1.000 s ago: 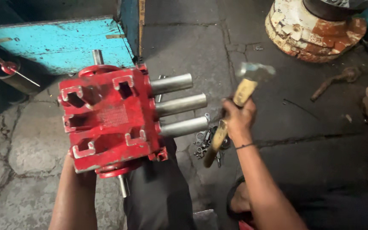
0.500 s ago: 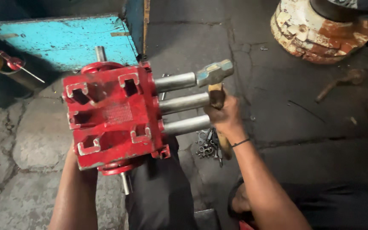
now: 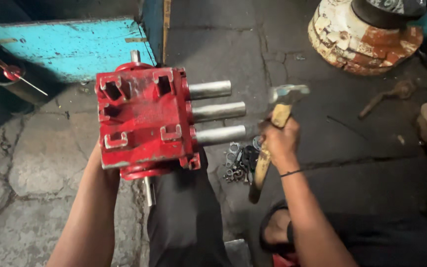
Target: The person uses a hammer to tap metal rods into a red mechanical housing. They then insert a crankshaft into the housing and tap it into place with the hammer. Finally, they insert small washers into the housing.
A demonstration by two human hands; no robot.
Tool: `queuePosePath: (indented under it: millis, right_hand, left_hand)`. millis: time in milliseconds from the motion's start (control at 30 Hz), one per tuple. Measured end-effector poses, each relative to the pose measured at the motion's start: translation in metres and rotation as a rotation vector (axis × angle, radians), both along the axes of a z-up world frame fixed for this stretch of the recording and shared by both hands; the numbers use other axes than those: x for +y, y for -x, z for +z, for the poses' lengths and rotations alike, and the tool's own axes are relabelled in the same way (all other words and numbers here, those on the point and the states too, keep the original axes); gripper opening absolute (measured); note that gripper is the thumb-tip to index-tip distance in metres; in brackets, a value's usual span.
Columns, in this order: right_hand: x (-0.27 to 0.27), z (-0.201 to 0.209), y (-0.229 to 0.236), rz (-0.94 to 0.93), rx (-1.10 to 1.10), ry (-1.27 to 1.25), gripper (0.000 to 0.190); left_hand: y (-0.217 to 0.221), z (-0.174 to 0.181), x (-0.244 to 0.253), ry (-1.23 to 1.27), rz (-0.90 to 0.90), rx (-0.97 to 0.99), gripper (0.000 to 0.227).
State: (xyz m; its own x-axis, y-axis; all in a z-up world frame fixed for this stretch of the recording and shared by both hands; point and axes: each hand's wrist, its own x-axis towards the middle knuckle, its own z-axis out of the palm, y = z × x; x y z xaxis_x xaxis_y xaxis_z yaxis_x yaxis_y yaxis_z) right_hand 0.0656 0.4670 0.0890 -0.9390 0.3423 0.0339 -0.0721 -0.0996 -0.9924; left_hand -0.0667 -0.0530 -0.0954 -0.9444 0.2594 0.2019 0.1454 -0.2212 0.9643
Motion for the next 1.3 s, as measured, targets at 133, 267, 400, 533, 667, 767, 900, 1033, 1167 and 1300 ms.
queuePosePath:
  millis: [133, 267, 400, 533, 667, 767, 900, 1033, 1167, 1300]
  right_hand:
    - [-0.011, -0.011, -0.019, -0.049, 0.328, -0.709, 0.018]
    - [-0.006, -0.011, -0.020, -0.040, 0.215, -0.381, 0.021]
    - [-0.013, -0.008, -0.014, -0.042, 0.031, -0.131, 0.017]
    - [-0.008, -0.002, -0.017, -0.057, 0.434, -0.732, 0.024]
    - [-0.010, -0.005, -0.019, -0.036, -0.015, -0.082, 0.013]
    - [-0.015, -0.012, -0.028, -0.120, 0.067, 0.153, 0.017]
    - [-0.019, -0.027, -0.040, -0.103, 0.343, -0.459, 0.017]
    - [-0.009, -0.026, -0.038, -0.033, 0.332, -0.430, 0.012]
    - [-0.015, -0.024, -0.038, -0.106, 0.234, -0.029, 0.014]
    - [-0.014, -0.045, -0.036, -0.082, 0.253, -0.512, 0.020]
  left_hand:
    - [0.005, 0.007, 0.018, -0.040, 0.032, -0.034, 0.042]
    - [-0.008, 0.023, 0.025, -0.082, 0.057, -0.083, 0.040]
    - [-0.021, 0.044, 0.042, -0.123, 0.091, -0.106, 0.038]
    - [-0.028, 0.062, 0.055, -0.145, 0.103, -0.110, 0.035]
    - [-0.036, 0.072, 0.059, -0.168, 0.116, -0.118, 0.033]
    - [-0.045, 0.078, 0.061, -0.183, 0.134, -0.124, 0.031]
    - [-0.045, 0.084, 0.071, -0.189, 0.133, -0.129, 0.029]
    - [-0.049, 0.092, 0.068, -0.188, 0.139, -0.139, 0.027]
    - [-0.059, 0.099, 0.068, -0.211, 0.158, -0.146, 0.024]
    - [-0.070, 0.121, 0.075, -0.221, 0.162, -0.163, 0.022]
